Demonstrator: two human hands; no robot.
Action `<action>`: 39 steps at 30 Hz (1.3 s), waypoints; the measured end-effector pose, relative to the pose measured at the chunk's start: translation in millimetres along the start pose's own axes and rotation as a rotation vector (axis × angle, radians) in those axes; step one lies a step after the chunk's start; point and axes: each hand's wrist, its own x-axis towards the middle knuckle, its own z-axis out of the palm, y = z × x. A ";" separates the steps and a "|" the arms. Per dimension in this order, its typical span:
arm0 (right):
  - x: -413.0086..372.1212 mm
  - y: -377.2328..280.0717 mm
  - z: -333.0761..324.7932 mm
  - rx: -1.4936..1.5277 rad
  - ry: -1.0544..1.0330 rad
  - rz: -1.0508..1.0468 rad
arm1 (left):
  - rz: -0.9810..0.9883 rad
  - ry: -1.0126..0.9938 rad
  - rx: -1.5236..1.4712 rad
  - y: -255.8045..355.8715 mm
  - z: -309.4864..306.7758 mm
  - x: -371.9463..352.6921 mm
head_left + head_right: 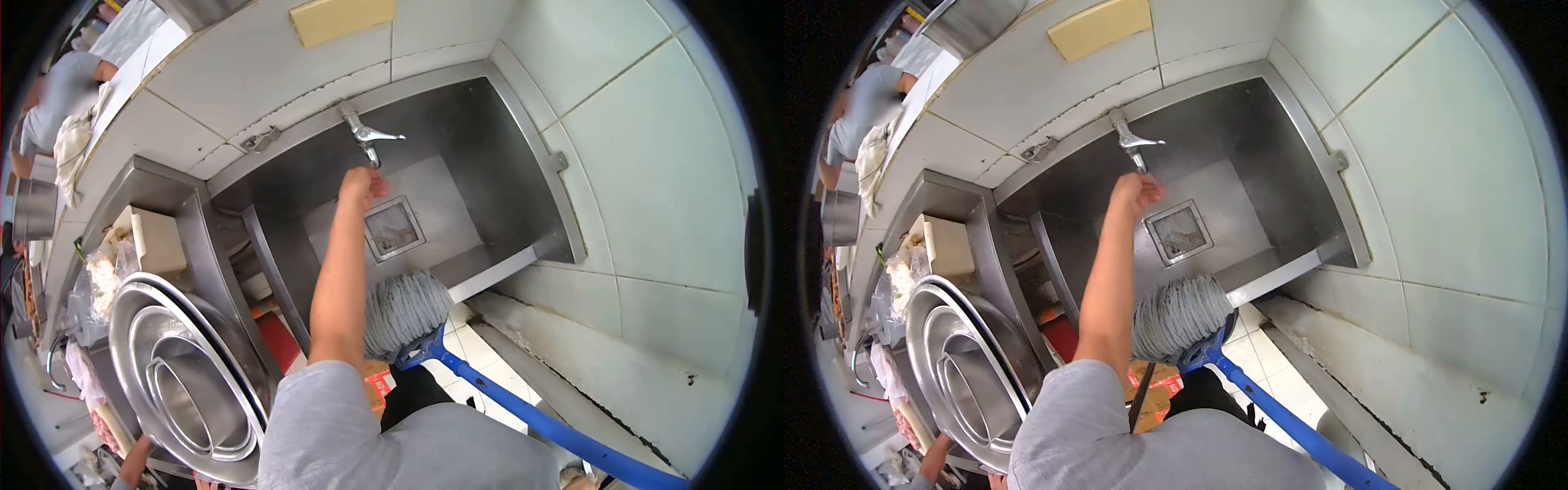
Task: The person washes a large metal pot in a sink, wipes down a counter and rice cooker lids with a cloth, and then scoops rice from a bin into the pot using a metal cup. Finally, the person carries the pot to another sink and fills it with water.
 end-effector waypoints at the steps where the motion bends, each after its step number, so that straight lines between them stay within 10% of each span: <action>1: 1.7 0.4 1.3 0.005 -0.002 -0.004 | -0.029 0.003 0.059 7.7 0.7 -0.3; 22: 47.8 42.6 -71.4 -0.257 0.138 -0.167 | -0.106 -0.100 0.312 31.6 6.2 -10.9; 31: -87.1 -25.8 -32.5 0.132 0.244 0.033 | -0.245 -0.311 0.336 40.4 -2.3 -13.3; 39: -34.6 -9.2 -66.2 0.131 0.072 0.145 | -0.261 -0.320 0.301 45.3 5.6 -19.7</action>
